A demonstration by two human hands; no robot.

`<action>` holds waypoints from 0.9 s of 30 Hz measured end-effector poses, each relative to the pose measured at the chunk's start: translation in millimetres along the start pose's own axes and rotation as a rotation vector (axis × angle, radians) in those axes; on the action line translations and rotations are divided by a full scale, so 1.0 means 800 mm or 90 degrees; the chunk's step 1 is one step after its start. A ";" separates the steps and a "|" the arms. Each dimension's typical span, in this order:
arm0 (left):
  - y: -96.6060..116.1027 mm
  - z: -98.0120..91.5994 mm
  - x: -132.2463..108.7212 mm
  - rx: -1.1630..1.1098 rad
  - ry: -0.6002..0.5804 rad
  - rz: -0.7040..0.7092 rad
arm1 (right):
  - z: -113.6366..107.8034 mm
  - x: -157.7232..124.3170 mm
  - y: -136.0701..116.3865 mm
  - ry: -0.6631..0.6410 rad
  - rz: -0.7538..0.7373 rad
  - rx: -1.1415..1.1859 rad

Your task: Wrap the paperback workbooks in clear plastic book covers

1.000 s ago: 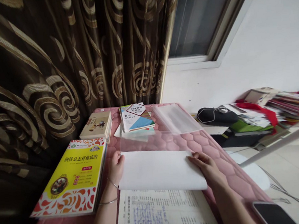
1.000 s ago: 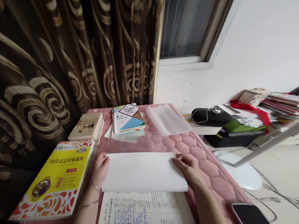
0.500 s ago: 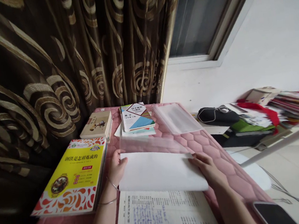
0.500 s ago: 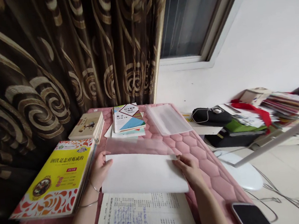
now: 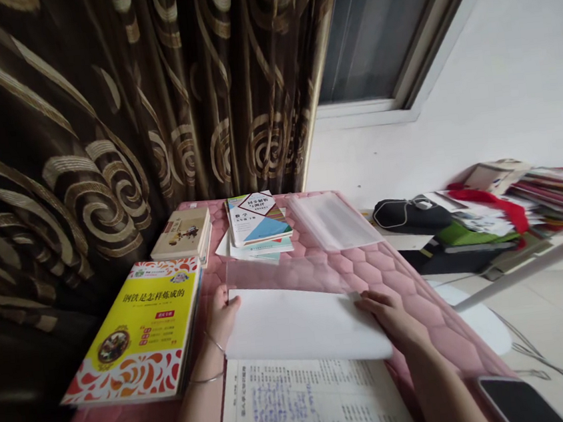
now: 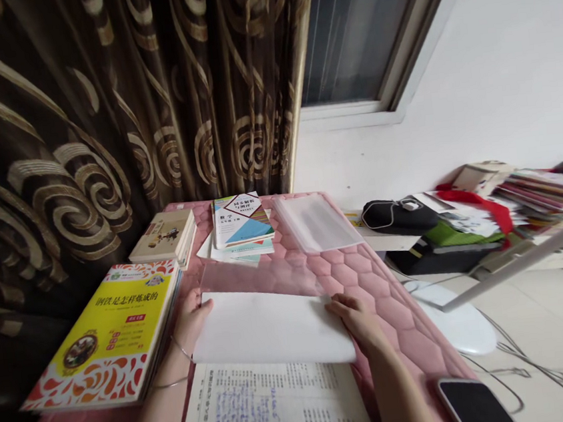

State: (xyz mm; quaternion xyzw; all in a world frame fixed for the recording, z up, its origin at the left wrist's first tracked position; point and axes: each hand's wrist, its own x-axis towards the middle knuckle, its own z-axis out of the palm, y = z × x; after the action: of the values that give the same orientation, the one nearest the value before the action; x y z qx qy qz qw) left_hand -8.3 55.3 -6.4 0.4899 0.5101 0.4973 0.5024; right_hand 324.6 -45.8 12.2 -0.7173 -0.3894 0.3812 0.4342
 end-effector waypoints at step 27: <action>-0.002 -0.001 0.000 0.416 0.084 -0.072 | 0.022 0.015 0.005 0.115 0.012 -0.110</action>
State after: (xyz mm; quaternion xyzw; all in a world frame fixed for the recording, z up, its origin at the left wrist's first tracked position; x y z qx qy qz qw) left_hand -9.3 55.4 -7.6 0.5629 0.7004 0.3091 0.3117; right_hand 315.3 -30.5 0.3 -0.7871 -0.3732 0.2840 0.4007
